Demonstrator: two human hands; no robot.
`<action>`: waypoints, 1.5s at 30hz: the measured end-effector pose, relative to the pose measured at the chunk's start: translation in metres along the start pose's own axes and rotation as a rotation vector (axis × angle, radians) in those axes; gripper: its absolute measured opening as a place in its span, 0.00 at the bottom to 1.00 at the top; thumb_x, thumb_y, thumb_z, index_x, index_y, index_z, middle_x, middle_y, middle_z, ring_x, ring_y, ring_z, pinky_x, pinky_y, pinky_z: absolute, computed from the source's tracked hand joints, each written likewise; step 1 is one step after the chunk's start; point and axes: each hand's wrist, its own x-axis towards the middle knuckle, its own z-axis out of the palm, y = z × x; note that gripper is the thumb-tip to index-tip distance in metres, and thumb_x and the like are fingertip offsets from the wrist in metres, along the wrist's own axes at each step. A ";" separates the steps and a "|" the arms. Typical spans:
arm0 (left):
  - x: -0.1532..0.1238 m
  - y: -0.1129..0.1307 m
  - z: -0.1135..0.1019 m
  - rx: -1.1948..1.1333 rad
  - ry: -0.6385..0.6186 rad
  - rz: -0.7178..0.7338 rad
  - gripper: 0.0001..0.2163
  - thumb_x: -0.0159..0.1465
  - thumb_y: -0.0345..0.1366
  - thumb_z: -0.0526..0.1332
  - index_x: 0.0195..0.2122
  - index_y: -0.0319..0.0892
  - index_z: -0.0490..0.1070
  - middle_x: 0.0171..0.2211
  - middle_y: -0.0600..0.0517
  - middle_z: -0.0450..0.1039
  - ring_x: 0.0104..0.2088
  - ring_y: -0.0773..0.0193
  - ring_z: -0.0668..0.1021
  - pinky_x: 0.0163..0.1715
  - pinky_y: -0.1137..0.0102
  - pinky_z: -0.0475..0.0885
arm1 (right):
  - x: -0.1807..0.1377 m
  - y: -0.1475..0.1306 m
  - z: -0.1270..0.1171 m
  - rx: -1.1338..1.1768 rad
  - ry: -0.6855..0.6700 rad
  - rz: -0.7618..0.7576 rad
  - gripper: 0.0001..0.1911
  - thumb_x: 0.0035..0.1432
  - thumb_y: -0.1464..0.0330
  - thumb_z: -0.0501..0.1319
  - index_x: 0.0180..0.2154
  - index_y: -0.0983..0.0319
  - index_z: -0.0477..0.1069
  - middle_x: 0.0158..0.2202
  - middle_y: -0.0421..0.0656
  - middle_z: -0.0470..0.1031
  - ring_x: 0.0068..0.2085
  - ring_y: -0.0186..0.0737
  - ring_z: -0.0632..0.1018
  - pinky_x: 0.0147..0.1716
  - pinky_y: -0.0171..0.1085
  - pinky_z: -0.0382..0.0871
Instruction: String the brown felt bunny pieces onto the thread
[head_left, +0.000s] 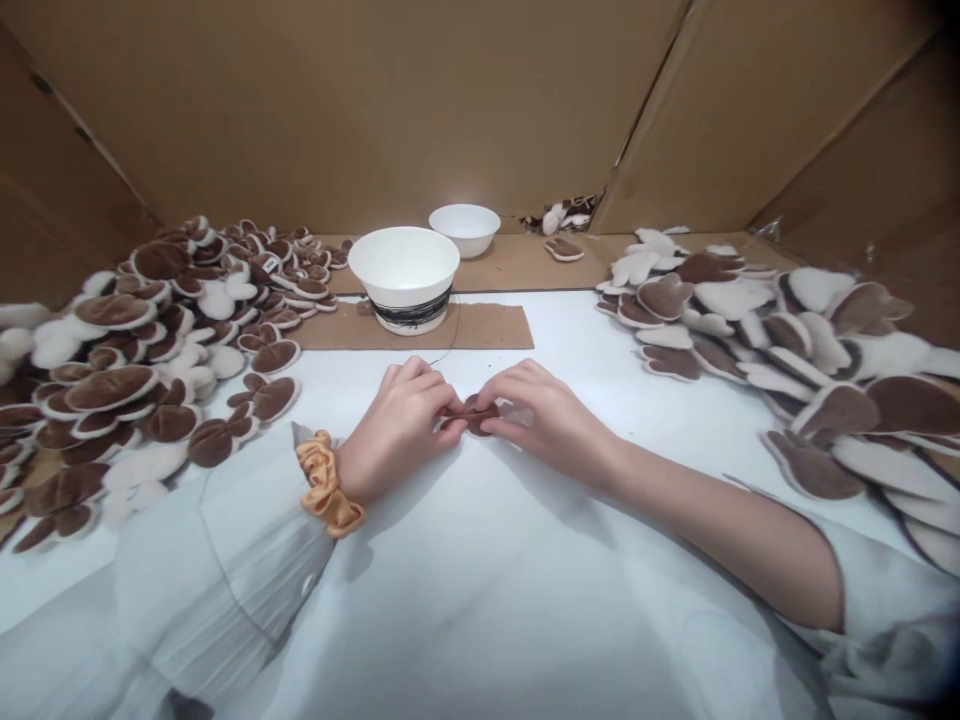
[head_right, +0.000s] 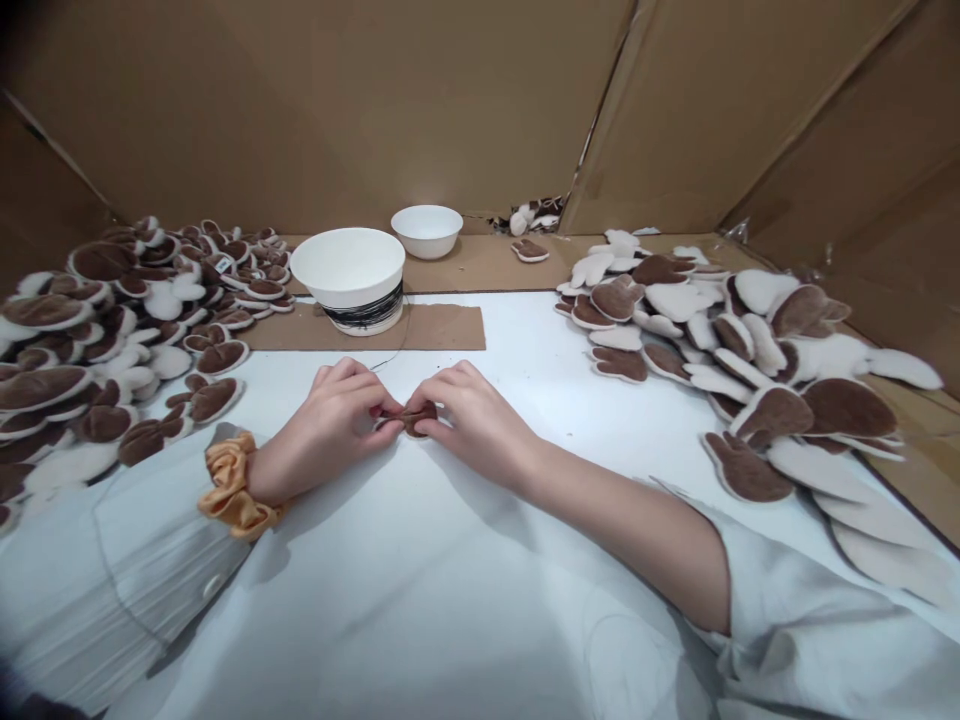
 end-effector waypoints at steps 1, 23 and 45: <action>0.000 0.000 0.000 0.006 0.001 0.003 0.02 0.55 0.33 0.59 0.29 0.42 0.70 0.26 0.54 0.70 0.36 0.61 0.66 0.39 0.65 0.58 | -0.001 -0.001 0.000 -0.001 0.000 -0.005 0.05 0.52 0.72 0.59 0.33 0.59 0.71 0.33 0.42 0.70 0.40 0.38 0.67 0.40 0.37 0.63; 0.004 0.002 -0.004 0.041 -0.053 -0.019 0.06 0.55 0.36 0.59 0.33 0.44 0.74 0.28 0.52 0.71 0.38 0.59 0.65 0.40 0.63 0.57 | 0.003 -0.005 -0.003 -0.057 -0.164 0.092 0.15 0.59 0.74 0.46 0.29 0.63 0.70 0.31 0.42 0.70 0.32 0.33 0.71 0.35 0.34 0.63; 0.022 0.000 -0.001 0.080 -0.102 0.100 0.03 0.51 0.28 0.56 0.26 0.40 0.68 0.27 0.53 0.69 0.38 0.60 0.64 0.38 0.65 0.58 | -0.009 0.002 0.004 -0.267 -0.084 0.066 0.10 0.57 0.76 0.45 0.30 0.65 0.63 0.29 0.46 0.67 0.31 0.38 0.68 0.31 0.37 0.63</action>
